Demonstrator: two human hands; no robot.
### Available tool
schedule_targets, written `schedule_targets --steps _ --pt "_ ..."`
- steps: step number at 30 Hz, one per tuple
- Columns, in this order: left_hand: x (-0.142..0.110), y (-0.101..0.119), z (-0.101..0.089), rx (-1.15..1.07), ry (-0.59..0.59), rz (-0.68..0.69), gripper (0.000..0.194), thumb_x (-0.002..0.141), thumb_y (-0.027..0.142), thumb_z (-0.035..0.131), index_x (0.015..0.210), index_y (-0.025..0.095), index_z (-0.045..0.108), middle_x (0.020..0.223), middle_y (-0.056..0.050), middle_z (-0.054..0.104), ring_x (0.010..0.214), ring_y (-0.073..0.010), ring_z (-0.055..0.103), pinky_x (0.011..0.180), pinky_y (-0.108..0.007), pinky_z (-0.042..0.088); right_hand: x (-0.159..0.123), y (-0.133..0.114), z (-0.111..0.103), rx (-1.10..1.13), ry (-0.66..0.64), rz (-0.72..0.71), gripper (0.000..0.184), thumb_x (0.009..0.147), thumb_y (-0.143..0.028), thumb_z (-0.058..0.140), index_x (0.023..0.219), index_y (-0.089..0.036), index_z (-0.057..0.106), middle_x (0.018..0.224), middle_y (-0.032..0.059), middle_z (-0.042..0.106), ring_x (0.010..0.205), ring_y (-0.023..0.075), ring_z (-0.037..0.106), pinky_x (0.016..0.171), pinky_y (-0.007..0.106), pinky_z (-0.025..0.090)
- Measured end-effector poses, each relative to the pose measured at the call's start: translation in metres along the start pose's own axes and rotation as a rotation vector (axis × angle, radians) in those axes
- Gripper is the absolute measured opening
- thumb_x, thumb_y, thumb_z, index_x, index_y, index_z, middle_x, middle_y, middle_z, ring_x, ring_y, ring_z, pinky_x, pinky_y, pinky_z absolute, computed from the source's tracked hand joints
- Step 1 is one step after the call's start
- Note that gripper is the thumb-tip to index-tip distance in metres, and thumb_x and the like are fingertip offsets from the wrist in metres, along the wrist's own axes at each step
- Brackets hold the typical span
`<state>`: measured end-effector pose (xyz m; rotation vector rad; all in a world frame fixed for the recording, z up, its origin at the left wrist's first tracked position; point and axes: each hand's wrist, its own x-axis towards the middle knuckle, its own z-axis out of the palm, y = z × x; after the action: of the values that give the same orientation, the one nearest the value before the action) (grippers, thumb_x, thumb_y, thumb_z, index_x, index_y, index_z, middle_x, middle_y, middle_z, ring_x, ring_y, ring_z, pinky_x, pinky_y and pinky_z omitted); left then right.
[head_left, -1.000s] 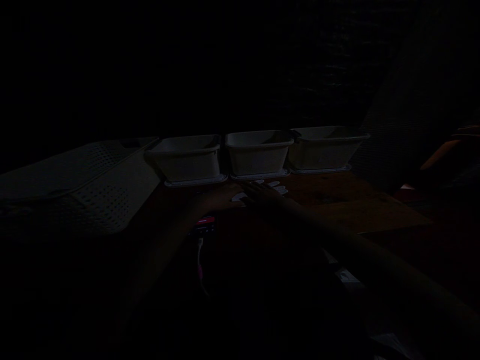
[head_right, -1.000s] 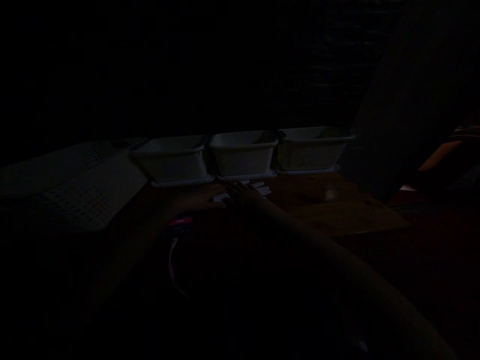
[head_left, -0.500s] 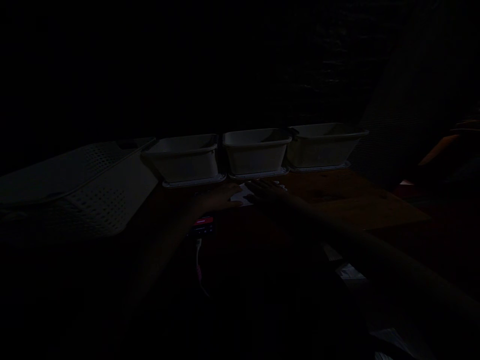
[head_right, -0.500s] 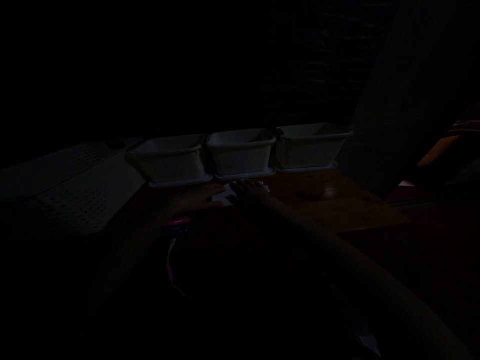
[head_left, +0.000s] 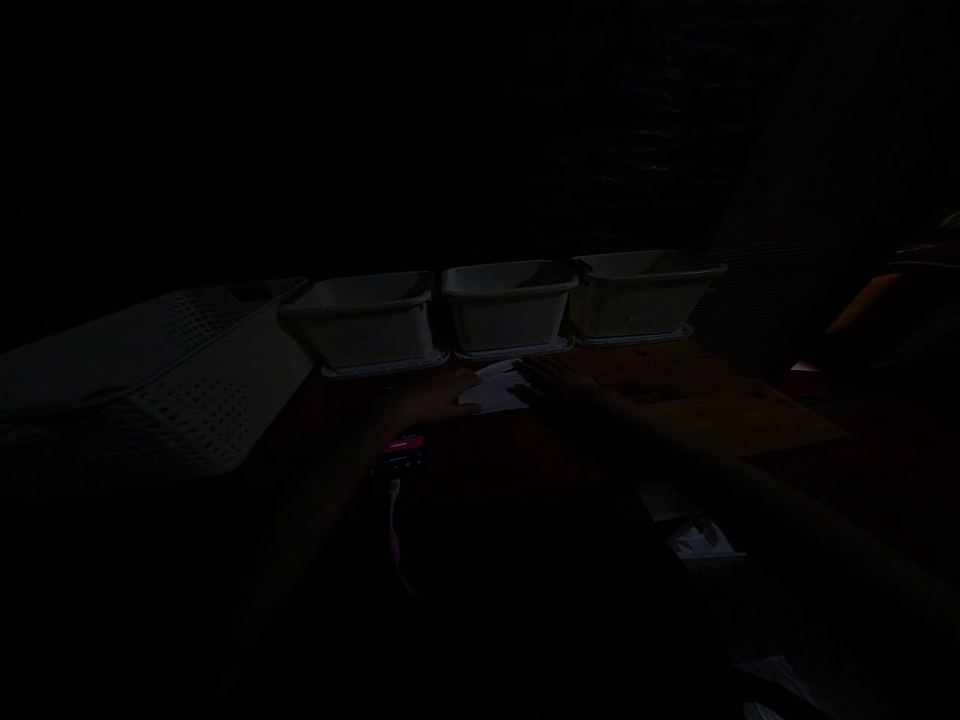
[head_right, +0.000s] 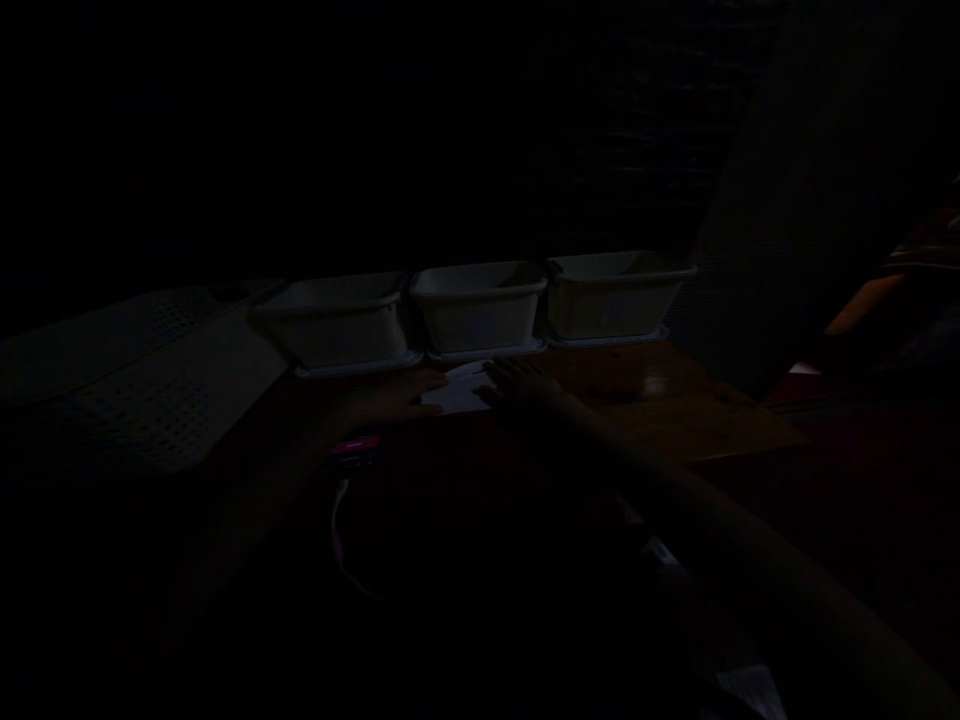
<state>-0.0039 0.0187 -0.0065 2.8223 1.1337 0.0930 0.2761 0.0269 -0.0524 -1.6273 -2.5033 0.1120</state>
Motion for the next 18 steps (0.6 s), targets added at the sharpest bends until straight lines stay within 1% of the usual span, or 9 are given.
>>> schedule_targets --steps 3,6,11,13,16,17,18 --pt "0.0 0.0 -0.001 0.008 0.008 0.022 0.048 0.1 0.04 0.061 0.14 0.015 0.055 0.151 -0.014 0.051 0.135 -0.0251 0.051 0.11 -0.033 0.042 0.0 0.002 0.001 -0.004 0.005 -0.016 0.079 0.102 -0.065 0.028 0.165 -0.019 0.03 0.171 0.0104 0.023 0.158 0.0309 0.023 0.128 0.052 0.022" --pt "-0.001 0.001 -0.002 0.011 -0.004 0.009 0.049 0.101 0.043 0.06 0.141 0.017 0.054 0.153 -0.013 0.05 0.138 -0.0257 0.049 0.112 -0.034 0.04 0.003 0.004 0.003 -0.001 -0.003 -0.008 0.079 0.101 -0.065 0.029 0.166 -0.02 0.028 0.171 0.0102 0.023 0.158 0.0315 0.023 0.127 0.053 0.022" --pt "0.0 0.001 0.0 0.004 0.01 0.023 0.045 0.101 0.04 0.059 0.14 0.018 0.055 0.152 -0.012 0.051 0.136 -0.0232 0.051 0.111 -0.031 0.04 0.006 0.009 0.006 -0.022 0.002 -0.017 0.079 0.101 -0.065 0.028 0.166 -0.021 0.027 0.172 0.0095 0.022 0.158 0.0319 0.023 0.127 0.055 0.023" --pt "0.0 0.001 0.0 0.006 0.008 0.016 0.046 0.101 0.039 0.06 0.142 0.017 0.054 0.152 -0.012 0.051 0.136 -0.0229 0.051 0.111 -0.031 0.039 0.002 0.009 0.003 -0.036 -0.014 -0.026 0.075 0.101 -0.063 0.031 0.165 -0.023 0.029 0.171 0.0091 0.023 0.157 0.0327 0.025 0.126 0.057 0.024" --pt "0.001 0.002 0.0 0.01 -0.019 -0.007 0.048 0.101 0.036 0.06 0.144 0.014 0.052 0.154 -0.014 0.05 0.139 -0.0235 0.048 0.114 -0.031 0.037 -0.009 0.007 -0.004 -0.088 -0.015 -0.114 0.063 0.101 -0.053 0.04 0.161 -0.032 0.039 0.17 0.0051 0.028 0.157 0.0327 0.025 0.126 0.058 0.023" --pt "0.001 0.003 -0.001 0.009 -0.027 -0.01 0.049 0.101 0.036 0.06 0.144 0.013 0.052 0.154 -0.014 0.05 0.139 -0.0236 0.048 0.114 -0.031 0.037 -0.013 0.007 -0.007 -0.107 -0.009 -0.14 0.061 0.101 -0.05 0.042 0.159 -0.033 0.042 0.17 0.0048 0.029 0.157 0.0331 0.025 0.126 0.059 0.022" --pt "0.001 0.003 -0.001 0.008 -0.031 -0.008 0.048 0.101 0.035 0.06 0.143 0.013 0.052 0.154 -0.014 0.05 0.139 -0.0235 0.049 0.114 -0.031 0.037 -0.016 0.006 -0.008 -0.123 0.01 -0.147 0.06 0.101 -0.048 0.043 0.159 -0.032 0.043 0.169 0.0063 0.031 0.156 0.034 0.027 0.125 0.059 0.023"
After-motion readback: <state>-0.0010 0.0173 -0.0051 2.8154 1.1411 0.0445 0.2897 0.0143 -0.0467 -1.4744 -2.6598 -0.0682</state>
